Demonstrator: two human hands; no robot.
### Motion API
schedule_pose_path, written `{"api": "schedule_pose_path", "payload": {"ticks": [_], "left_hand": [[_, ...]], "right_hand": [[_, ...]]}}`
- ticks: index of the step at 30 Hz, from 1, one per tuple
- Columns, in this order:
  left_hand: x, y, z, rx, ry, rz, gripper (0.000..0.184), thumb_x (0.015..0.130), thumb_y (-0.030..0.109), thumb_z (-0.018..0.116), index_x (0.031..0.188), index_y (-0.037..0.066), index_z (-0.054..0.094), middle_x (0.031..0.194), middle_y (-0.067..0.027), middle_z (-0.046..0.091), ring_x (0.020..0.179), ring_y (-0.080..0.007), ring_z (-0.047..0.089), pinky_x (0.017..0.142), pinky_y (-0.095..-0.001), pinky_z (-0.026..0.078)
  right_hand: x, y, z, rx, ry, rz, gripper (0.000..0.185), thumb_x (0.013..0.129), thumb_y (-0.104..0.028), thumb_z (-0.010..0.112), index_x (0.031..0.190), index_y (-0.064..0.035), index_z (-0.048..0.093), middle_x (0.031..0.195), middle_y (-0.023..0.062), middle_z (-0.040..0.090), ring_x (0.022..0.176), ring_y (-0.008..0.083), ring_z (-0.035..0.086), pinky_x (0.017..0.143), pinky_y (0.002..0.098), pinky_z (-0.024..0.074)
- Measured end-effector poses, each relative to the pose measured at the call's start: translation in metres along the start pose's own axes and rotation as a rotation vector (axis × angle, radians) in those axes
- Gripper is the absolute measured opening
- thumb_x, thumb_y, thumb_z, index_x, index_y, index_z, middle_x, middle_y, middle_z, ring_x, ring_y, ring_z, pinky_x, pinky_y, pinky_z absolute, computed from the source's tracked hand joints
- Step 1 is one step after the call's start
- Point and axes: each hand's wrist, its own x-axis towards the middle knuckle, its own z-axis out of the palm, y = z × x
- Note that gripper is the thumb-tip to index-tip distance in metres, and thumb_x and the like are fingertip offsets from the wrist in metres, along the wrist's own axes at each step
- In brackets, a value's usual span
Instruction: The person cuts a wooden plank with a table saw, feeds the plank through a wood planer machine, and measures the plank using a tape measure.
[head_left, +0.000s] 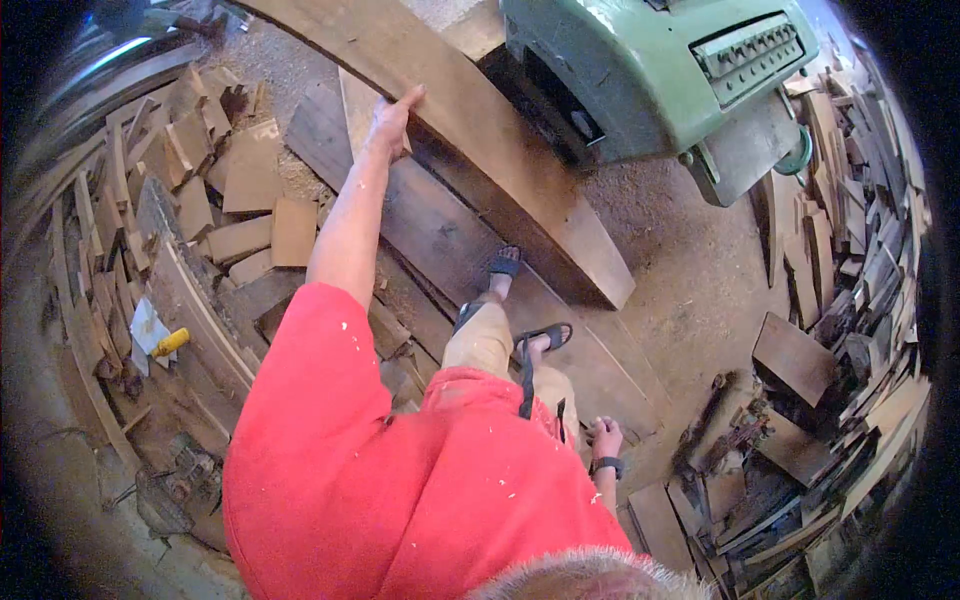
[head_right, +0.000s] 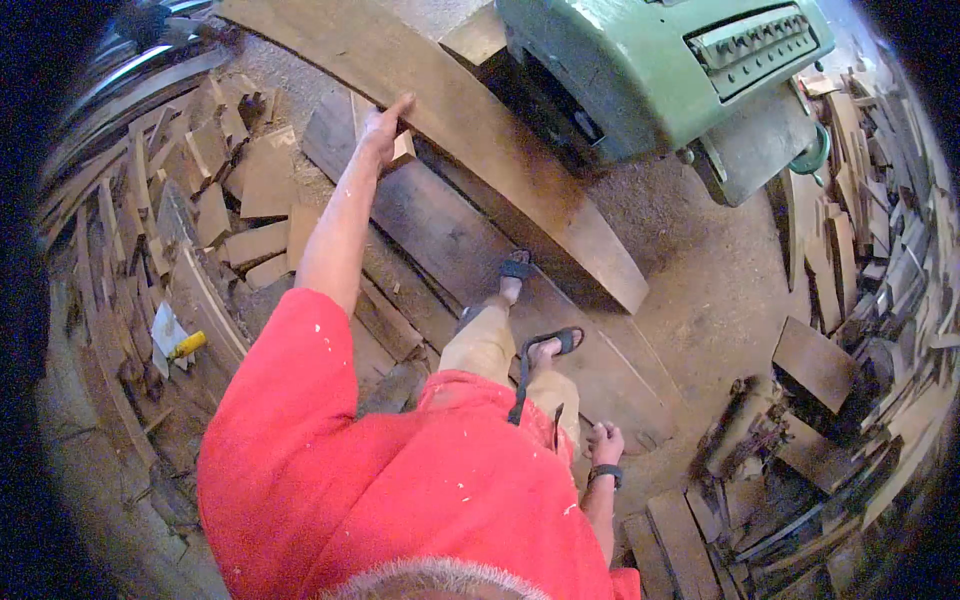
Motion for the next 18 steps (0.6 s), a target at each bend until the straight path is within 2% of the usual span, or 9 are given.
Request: {"api": "schedule_pose_path", "payload": {"ticks": [6, 8, 10, 11, 13, 14, 16, 17, 18], "left_hand": [[0.121, -0.026, 0.024, 0.037, 0.033, -0.142, 0.056, 0.079, 0.026, 0.083, 0.124, 0.000, 0.060, 0.120, -0.0128, 0.066, 0.105, -0.0259, 0.064, 0.091, -0.0391, 0.050], [0.152, -0.039, 0.036, 0.000, 0.006, -0.027, 0.058, 0.080, 0.027, 0.082, 0.125, -0.001, 0.060, 0.119, -0.0138, 0.067, 0.105, -0.0268, 0.064, 0.089, -0.0400, 0.052], [0.155, -0.025, 0.052, 0.005, 0.010, -0.122, 0.061, 0.080, 0.028, 0.082, 0.128, -0.002, 0.059, 0.120, -0.0140, 0.066, 0.105, -0.0265, 0.064, 0.087, -0.0408, 0.053], [0.173, -0.027, 0.055, 0.035, -0.006, -0.088, 0.061, 0.080, 0.028, 0.082, 0.128, -0.002, 0.059, 0.120, -0.0140, 0.067, 0.105, -0.0263, 0.064, 0.087, -0.0406, 0.053], [0.192, -0.033, 0.061, 0.108, -0.001, 0.007, 0.061, 0.080, 0.030, 0.082, 0.128, -0.002, 0.060, 0.118, -0.0134, 0.067, 0.103, -0.0260, 0.064, 0.088, -0.0402, 0.052], [0.228, -0.052, 0.057, 0.134, -0.004, 0.001, 0.061, 0.080, 0.031, 0.081, 0.126, -0.003, 0.061, 0.115, -0.0146, 0.068, 0.096, -0.0271, 0.066, 0.084, -0.0411, 0.054], [0.205, -0.030, 0.074, 0.047, -0.029, -0.089, 0.058, 0.080, 0.032, 0.080, 0.123, -0.003, 0.062, 0.110, -0.0160, 0.069, 0.090, -0.0280, 0.068, 0.077, -0.0428, 0.054], [0.229, -0.044, 0.074, 0.024, 0.018, -0.059, 0.055, 0.080, 0.034, 0.078, 0.118, -0.002, 0.063, 0.100, -0.0147, 0.069, 0.080, -0.0268, 0.066, 0.071, -0.0432, 0.055], [0.234, -0.042, 0.076, -0.062, -0.018, -0.077, 0.056, 0.079, 0.039, 0.078, 0.116, -0.001, 0.061, 0.089, -0.0102, 0.067, 0.071, -0.0252, 0.063, 0.076, -0.0413, 0.055]], "right_hand": [[-0.006, 0.007, 0.003, -0.075, 0.001, -0.031, 0.026, 0.094, -0.019, 0.064, 0.112, -0.0010, 0.061, 0.091, 0.0070, 0.067, 0.064, 0.0161, 0.066, 0.052, 0.0285, 0.0521], [-0.008, 0.024, 0.000, -0.070, 0.012, -0.019, 0.026, 0.094, -0.019, 0.064, 0.112, -0.0009, 0.061, 0.090, 0.0074, 0.067, 0.065, 0.0164, 0.066, 0.052, 0.0286, 0.0521], [-0.014, 0.031, 0.003, -0.065, 0.029, 0.012, 0.027, 0.095, -0.019, 0.062, 0.114, -0.0008, 0.061, 0.090, 0.0081, 0.067, 0.066, 0.0170, 0.066, 0.052, 0.0288, 0.0520], [-0.019, 0.030, 0.002, -0.030, 0.016, 0.103, 0.029, 0.095, -0.020, 0.063, 0.116, -0.0006, 0.060, 0.092, 0.0092, 0.068, 0.068, 0.0180, 0.067, 0.053, 0.0300, 0.0528], [-0.012, 0.064, 0.000, -0.099, 0.024, 0.066, 0.029, 0.095, -0.021, 0.063, 0.116, -0.0003, 0.060, 0.093, 0.0100, 0.069, 0.068, 0.0185, 0.068, 0.055, 0.0306, 0.0534], [-0.011, 0.078, 0.000, -0.167, 0.025, 0.017, 0.030, 0.095, -0.021, 0.063, 0.117, -0.0001, 0.060, 0.095, 0.0107, 0.069, 0.069, 0.0191, 0.068, 0.056, 0.0312, 0.0540], [-0.027, 0.058, 0.004, -0.150, 0.041, 0.100, 0.030, 0.095, -0.021, 0.063, 0.117, -0.0002, 0.060, 0.096, 0.0111, 0.070, 0.070, 0.0195, 0.068, 0.058, 0.0315, 0.0544], [-0.034, 0.039, 0.010, -0.133, 0.050, 0.167, 0.031, 0.095, -0.020, 0.063, 0.118, -0.0002, 0.060, 0.097, 0.0116, 0.070, 0.071, 0.0199, 0.068, 0.059, 0.0317, 0.0548], [-0.034, 0.036, 0.011, -0.134, 0.061, 0.174, 0.031, 0.095, -0.020, 0.063, 0.118, -0.0002, 0.060, 0.097, 0.0116, 0.070, 0.071, 0.0199, 0.068, 0.059, 0.0317, 0.0548]]}}
